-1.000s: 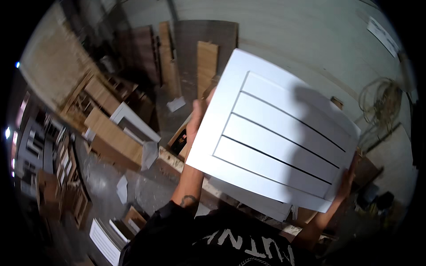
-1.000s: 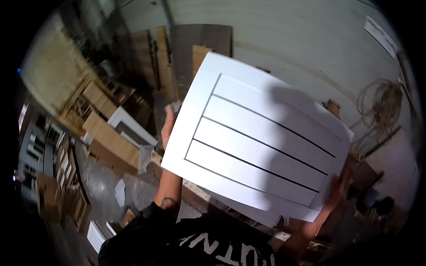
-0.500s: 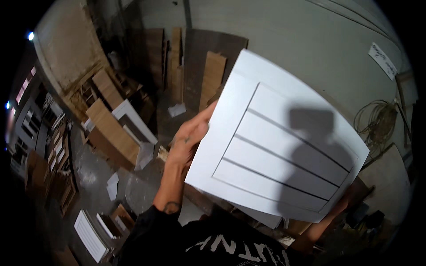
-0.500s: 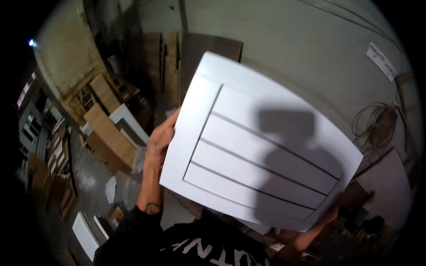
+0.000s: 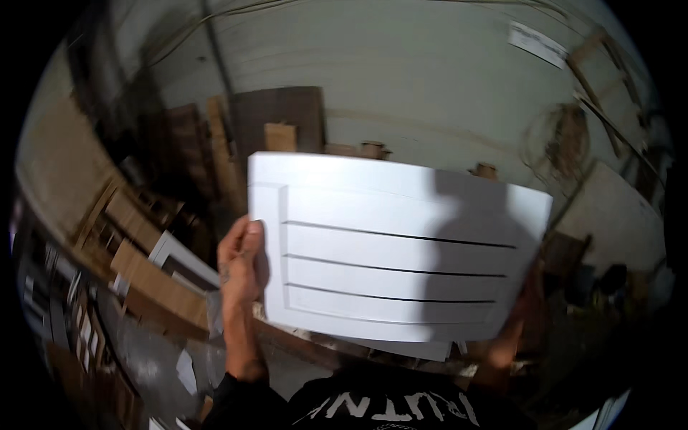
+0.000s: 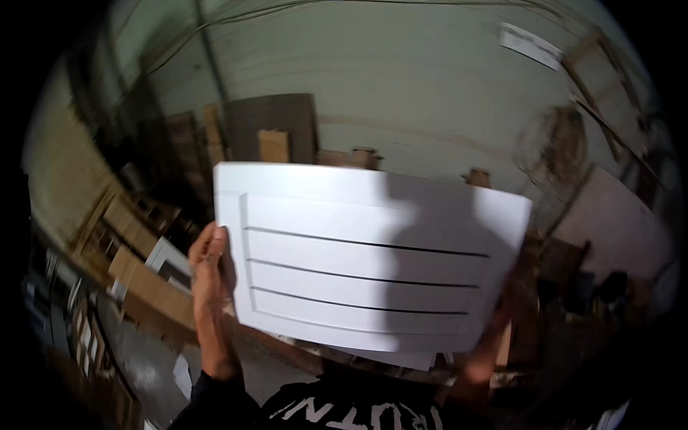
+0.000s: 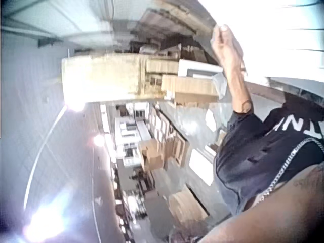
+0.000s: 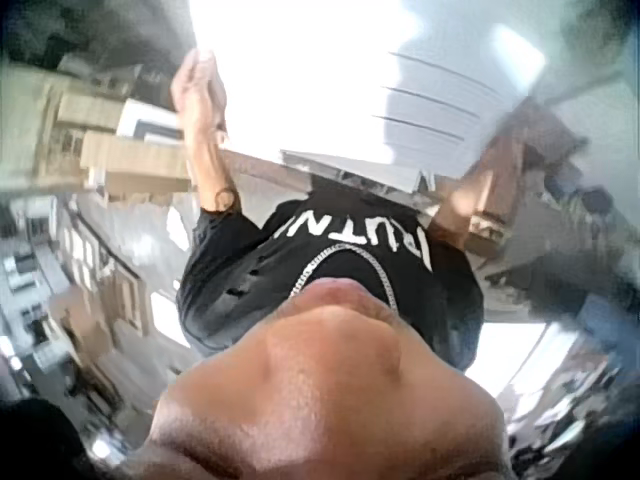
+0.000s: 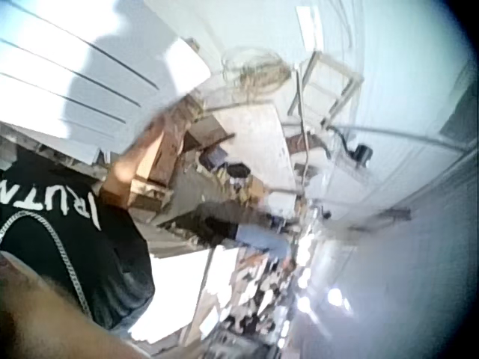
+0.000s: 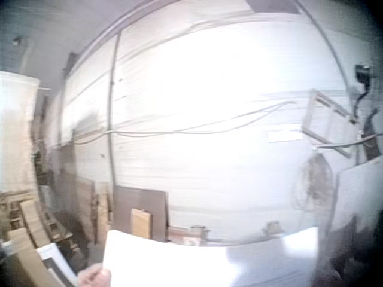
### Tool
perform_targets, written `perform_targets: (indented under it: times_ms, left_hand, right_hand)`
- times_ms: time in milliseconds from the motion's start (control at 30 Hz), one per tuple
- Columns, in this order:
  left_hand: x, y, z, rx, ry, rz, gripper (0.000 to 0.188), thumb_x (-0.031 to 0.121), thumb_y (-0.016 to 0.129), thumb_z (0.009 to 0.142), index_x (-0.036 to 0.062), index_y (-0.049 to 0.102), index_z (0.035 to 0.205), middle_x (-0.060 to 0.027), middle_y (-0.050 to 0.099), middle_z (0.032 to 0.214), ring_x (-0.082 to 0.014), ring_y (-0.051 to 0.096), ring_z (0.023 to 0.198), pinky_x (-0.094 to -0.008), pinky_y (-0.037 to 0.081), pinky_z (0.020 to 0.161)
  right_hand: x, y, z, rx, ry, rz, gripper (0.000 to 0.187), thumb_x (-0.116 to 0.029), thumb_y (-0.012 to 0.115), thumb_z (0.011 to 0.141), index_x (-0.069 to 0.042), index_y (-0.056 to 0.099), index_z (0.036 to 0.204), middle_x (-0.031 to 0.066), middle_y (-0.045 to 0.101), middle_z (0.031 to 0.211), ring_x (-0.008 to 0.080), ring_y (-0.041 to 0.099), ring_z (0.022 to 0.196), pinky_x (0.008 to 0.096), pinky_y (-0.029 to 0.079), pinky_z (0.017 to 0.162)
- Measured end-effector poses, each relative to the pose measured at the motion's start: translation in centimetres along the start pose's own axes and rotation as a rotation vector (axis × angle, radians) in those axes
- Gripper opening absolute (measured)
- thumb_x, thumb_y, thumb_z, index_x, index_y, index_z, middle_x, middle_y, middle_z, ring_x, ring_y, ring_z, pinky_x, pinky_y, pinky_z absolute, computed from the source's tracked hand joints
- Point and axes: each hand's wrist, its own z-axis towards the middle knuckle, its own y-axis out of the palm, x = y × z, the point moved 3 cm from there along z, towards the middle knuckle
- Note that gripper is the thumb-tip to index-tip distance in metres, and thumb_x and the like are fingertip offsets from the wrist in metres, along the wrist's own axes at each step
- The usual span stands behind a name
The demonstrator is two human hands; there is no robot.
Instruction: The person picks up white slatted panels from a stack, wipes their surfaces and edges with a white cloth, and places them onto another stack.
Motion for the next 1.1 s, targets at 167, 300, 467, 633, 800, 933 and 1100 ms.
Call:
perform_targets:
  times_ms: [167,300,467,633,800,933,1100]
  left_hand:
    - [-2.2,-5.8,3.3,0.198,-0.078,0.338,0.036,0.036,0.062,0.091,0.0005,0.063,0.093,0.0012,0.062,0.078,-0.005,0.051,0.07,-0.0196,0.041,0.062]
    - [-2.1,-7.9,4.5,0.246,-0.029,0.15,0.044,0.039,0.064,0.088,-0.0035,0.063,0.099,-0.0065,0.066,0.091,-0.0129,0.061,0.084,-0.0262,0.048,0.073]
    - [-1.2,-10.0,4.5,0.32,-0.046,0.071,0.054,0.042,0.059,0.09,-0.0056,0.057,0.116,-0.0116,0.061,0.113,-0.0176,0.06,0.099,-0.0275,0.049,0.081]
    - [0.7,-12.9,2.6,0.441,-0.137,0.096,0.056,0.043,0.057,0.091,-0.0054,0.055,0.118,-0.0128,0.061,0.112,-0.0186,0.061,0.097,-0.0294,0.05,0.08]
    - [3.1,-11.4,0.8,0.295,-0.051,0.1,0.051,0.04,0.056,0.093,-0.0063,0.057,0.114,-0.0118,0.063,0.106,-0.0165,0.061,0.091,-0.0289,0.05,0.077]
    - [3.8,-11.9,1.0,0.293,-0.022,0.088,0.043,0.033,0.054,0.095,-0.006,0.057,0.113,-0.0103,0.064,0.106,-0.0138,0.061,0.09,-0.0286,0.05,0.075]
    - [-0.1,-16.7,4.1,0.179,-0.313,0.124,0.043,0.03,0.047,0.098,-0.0072,0.052,0.119,-0.0145,0.061,0.112,-0.0181,0.06,0.099,-0.0321,0.048,0.082]
  right_hand:
    - [-9.6,13.6,0.8,-0.315,0.363,0.47,0.059,-0.029,0.051,0.094,-0.001,0.033,0.142,0.0108,0.043,0.14,0.0209,0.039,0.128,0.0331,0.027,0.108]
    - [-14.3,17.3,1.9,-0.465,0.284,0.606,0.053,-0.024,0.047,0.097,0.0,0.033,0.142,0.0114,0.039,0.144,0.0195,0.034,0.133,0.0316,0.024,0.109]
    - [-14.6,18.5,2.5,-0.539,0.164,0.61,0.05,-0.022,0.043,0.099,0.001,0.031,0.142,0.0107,0.038,0.144,0.0189,0.033,0.134,0.0317,0.023,0.11]
    - [-16.2,20.4,3.4,-0.609,0.256,0.617,0.049,-0.022,0.043,0.099,-0.001,0.034,0.141,0.0101,0.039,0.144,0.0186,0.034,0.133,0.0322,0.022,0.11]
    - [-15.5,19.3,4.6,-0.573,0.296,0.43,0.047,-0.025,0.042,0.099,-0.001,0.038,0.14,0.0098,0.042,0.142,0.0185,0.036,0.132,0.031,0.023,0.11]
    - [-15.6,19.4,5.3,-0.506,0.295,0.365,0.045,-0.025,0.043,0.099,0.001,0.043,0.136,0.0118,0.048,0.136,0.0192,0.042,0.127,0.03,0.026,0.107]
    - [-14.9,22.3,6.7,-0.526,0.49,0.673,0.042,-0.022,0.041,0.099,0.003,0.045,0.132,0.0134,0.056,0.126,0.0189,0.052,0.116,0.0286,0.038,0.098]
